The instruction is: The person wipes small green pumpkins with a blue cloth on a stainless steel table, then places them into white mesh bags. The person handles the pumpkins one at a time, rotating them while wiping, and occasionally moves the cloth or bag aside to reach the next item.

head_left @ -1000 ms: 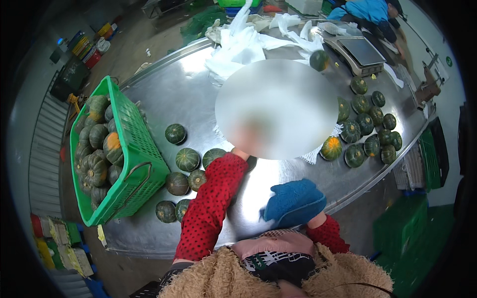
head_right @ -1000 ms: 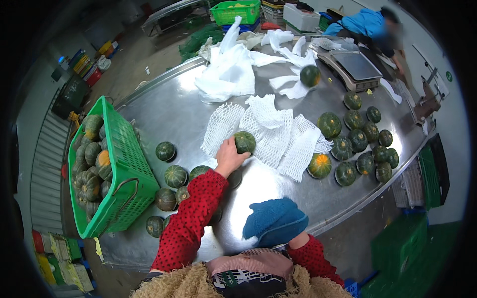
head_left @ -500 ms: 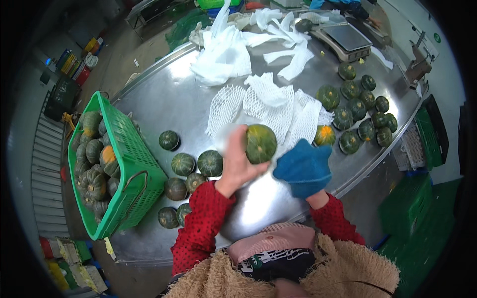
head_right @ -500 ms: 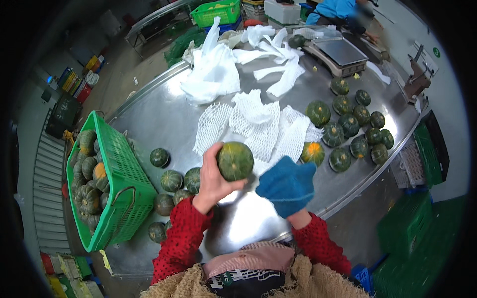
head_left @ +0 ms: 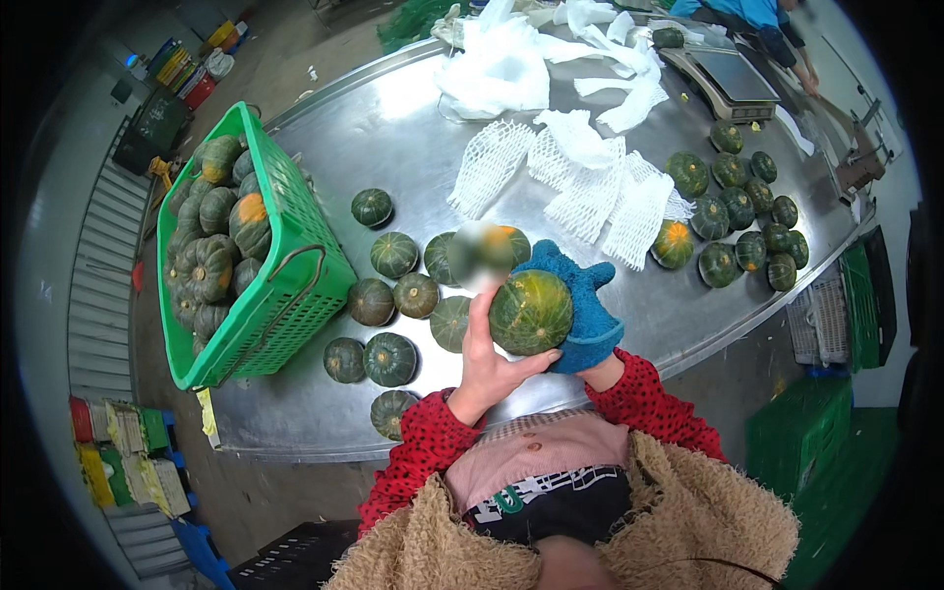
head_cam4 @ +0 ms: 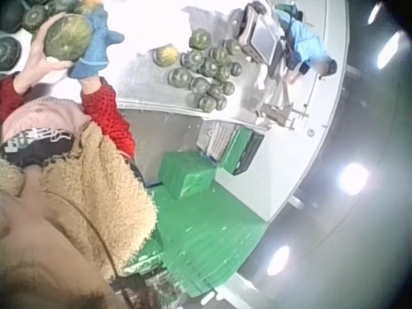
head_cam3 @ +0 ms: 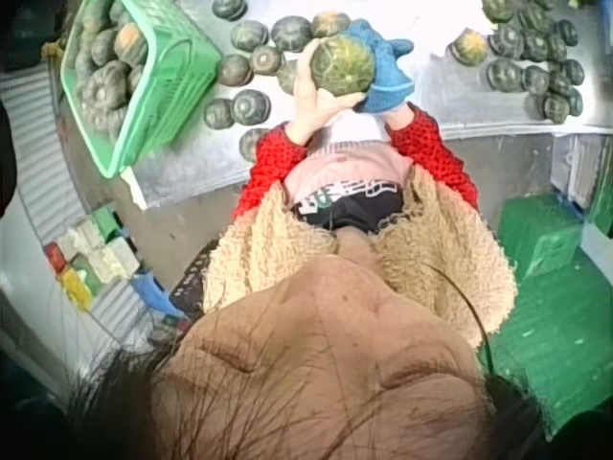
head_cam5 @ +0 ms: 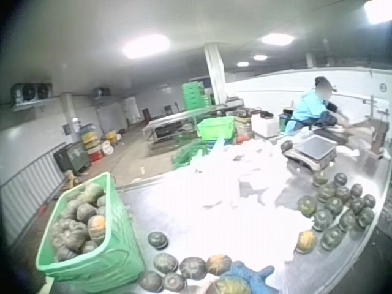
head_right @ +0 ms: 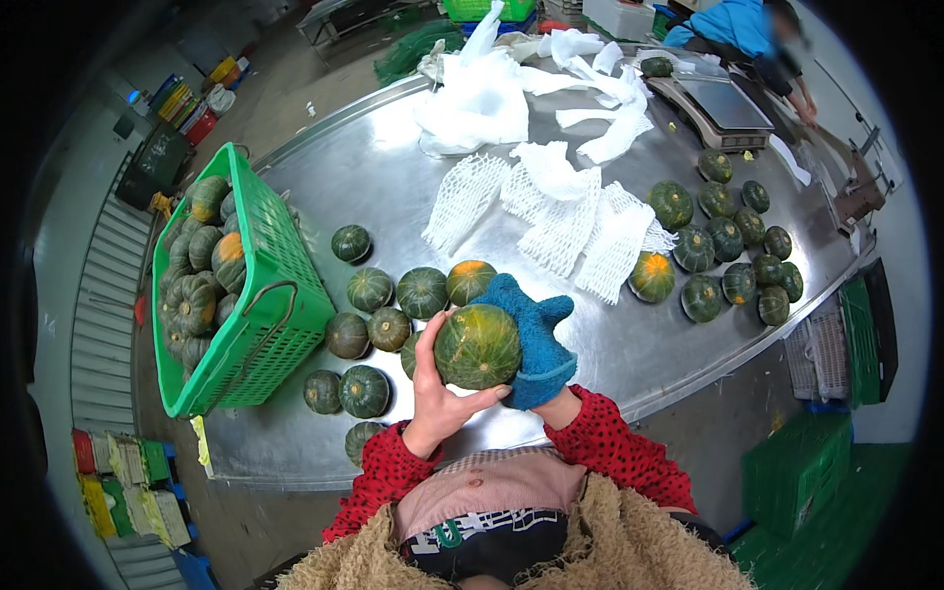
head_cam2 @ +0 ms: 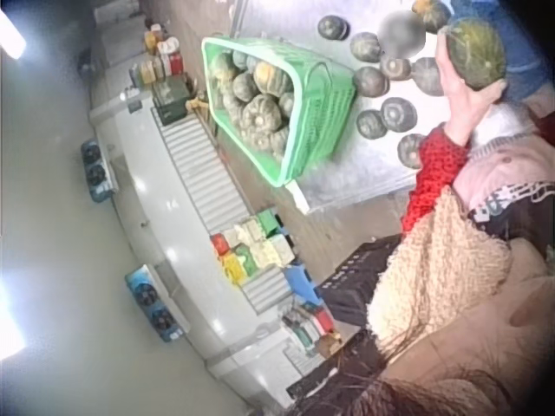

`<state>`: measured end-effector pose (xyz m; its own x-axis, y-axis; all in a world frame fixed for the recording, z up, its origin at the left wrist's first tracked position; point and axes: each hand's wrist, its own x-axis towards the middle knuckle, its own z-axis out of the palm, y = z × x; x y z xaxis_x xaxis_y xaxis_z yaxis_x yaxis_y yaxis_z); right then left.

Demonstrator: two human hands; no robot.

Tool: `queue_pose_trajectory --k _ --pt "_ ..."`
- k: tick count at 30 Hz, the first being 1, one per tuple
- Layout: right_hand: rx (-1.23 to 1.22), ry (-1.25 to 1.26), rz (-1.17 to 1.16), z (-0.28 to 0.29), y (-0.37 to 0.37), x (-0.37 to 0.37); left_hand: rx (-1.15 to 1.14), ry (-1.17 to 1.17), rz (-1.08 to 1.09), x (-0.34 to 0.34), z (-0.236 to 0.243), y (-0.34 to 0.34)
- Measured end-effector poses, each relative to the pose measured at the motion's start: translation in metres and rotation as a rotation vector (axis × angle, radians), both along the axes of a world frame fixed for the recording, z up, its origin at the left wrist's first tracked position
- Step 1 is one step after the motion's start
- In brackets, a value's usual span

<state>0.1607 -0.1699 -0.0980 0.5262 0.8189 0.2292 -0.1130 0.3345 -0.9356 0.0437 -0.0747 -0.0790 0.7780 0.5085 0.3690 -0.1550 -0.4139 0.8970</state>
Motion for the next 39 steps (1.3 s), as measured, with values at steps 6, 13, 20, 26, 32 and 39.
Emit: queue_pose_trajectory --k 6,13,20,26,32,39 --pt "-0.139 -0.275 -0.244 0.025 -0.005 -0.011 0.450 -0.014 0.191 -0.016 0.019 -0.003" --pt "0.011 -0.322 -0.199 -0.002 -0.014 -0.011 0.536 -0.070 0.118 -0.021 0.028 -0.024" --pt "-0.037 -0.096 -0.064 0.018 -0.008 -0.004 0.191 -0.186 0.118 -0.029 0.016 -0.030" --pt "-0.276 -0.685 -0.104 0.060 -0.004 -0.011 0.236 -0.130 0.286 -0.040 0.015 -0.019" --pt "-0.154 -0.666 0.058 0.046 0.032 -0.019 -0.039 0.040 0.271 -0.069 0.022 -0.015" --pt "-0.150 -0.533 0.195 0.021 0.057 -0.029 0.316 -0.040 0.531 -0.095 0.017 0.001"
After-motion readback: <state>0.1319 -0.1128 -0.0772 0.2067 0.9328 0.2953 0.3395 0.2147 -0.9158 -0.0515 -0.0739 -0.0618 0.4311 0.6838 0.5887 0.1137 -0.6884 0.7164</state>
